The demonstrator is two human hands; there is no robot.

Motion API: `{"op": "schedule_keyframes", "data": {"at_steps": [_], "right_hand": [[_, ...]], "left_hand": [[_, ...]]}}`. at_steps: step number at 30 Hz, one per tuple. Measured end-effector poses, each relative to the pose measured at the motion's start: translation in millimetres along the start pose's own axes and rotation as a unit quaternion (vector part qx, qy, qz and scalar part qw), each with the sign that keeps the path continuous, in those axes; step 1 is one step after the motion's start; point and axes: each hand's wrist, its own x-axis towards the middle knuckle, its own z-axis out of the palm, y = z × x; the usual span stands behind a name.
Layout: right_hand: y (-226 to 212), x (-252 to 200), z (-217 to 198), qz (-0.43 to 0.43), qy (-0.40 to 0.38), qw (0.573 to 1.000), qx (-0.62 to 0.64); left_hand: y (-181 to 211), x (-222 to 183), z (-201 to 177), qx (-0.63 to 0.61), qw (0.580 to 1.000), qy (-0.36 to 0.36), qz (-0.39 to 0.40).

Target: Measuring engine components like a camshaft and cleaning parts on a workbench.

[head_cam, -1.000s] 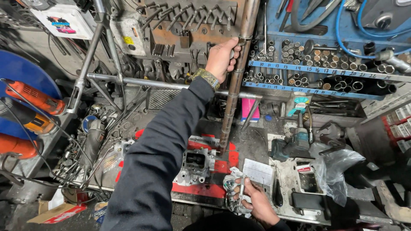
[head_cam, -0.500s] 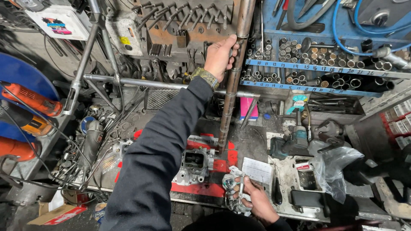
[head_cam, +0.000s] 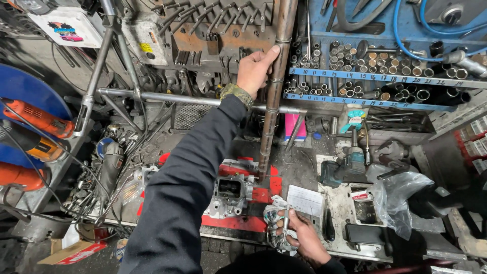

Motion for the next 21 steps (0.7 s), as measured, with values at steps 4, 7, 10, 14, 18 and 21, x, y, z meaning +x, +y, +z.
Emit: {"op": "schedule_keyframes", "data": {"at_steps": [4,7,10,14,18,21], "right_hand": [[-8,-2,4,0.007,0.005,1.000,-0.004],[-19,1,1,0.000,0.013,1.000,0.006],[-44,0,7,-0.048,0.042,0.996,0.062],[-102,-2,35,-0.169,0.049,0.984,0.029],[-144,-9,58,-0.228,-0.015,0.972,0.056],[-154,-3,62,-0.243,-0.074,0.963,0.093]], "left_hand": [[-19,-23,-24,-0.080,0.991,-0.049,-0.097],[-51,-52,-48,-0.117,0.960,-0.126,-0.222],[-77,-104,-64,-0.111,0.919,-0.245,-0.288],[-98,-175,-61,0.039,0.945,-0.231,-0.227],[-120,-212,-67,0.196,0.956,-0.218,0.007],[-92,-234,-63,0.159,0.941,-0.244,0.170]]}}
